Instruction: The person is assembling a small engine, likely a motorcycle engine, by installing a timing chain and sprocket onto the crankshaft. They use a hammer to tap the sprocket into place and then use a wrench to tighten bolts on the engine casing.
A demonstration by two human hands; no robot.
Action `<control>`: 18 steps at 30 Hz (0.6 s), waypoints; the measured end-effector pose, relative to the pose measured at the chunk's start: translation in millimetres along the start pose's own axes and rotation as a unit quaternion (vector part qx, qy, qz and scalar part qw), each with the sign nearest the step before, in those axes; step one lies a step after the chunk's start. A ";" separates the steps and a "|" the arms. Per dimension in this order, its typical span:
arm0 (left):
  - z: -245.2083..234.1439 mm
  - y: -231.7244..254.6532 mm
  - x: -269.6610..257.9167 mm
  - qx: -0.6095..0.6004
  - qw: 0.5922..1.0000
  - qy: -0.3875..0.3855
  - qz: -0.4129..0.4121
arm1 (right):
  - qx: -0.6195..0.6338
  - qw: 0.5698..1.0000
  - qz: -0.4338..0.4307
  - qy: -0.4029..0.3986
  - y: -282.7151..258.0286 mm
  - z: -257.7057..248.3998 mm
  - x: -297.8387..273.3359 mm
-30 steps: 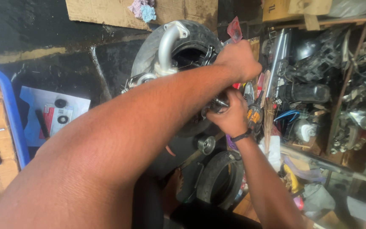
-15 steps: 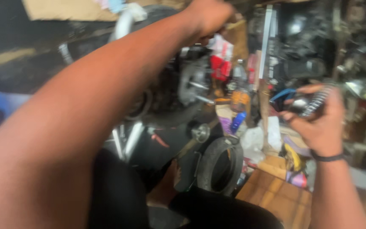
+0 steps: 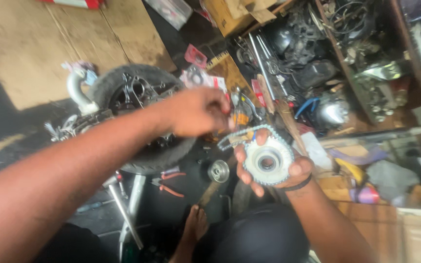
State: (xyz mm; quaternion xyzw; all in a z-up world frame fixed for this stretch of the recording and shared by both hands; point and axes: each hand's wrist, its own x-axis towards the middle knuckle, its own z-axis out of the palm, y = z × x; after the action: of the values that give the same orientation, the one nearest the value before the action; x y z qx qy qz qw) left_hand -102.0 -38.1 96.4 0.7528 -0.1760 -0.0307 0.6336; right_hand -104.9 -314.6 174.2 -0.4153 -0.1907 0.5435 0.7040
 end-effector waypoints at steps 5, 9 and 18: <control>28.4 18.9 -24.6 -0.201 0.970 -0.102 -0.090 | 0.051 0.995 0.009 -0.084 10.6 -5.8 1.7; 19.9 46.5 -38.6 -0.179 0.979 -0.041 -0.085 | 0.041 0.991 0.017 -0.127 13.5 -21.9 6.7; 24.5 155.8 -39.9 -0.009 0.983 0.068 -0.173 | 0.012 0.980 0.028 -0.197 19.3 -50.9 16.5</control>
State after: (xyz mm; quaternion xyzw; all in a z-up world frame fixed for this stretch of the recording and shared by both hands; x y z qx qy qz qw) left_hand -181.2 -70.2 234.8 0.7666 0.0003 -0.0903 0.6357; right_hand -74.4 -317.4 126.3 -0.2967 -0.3068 0.6367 0.6422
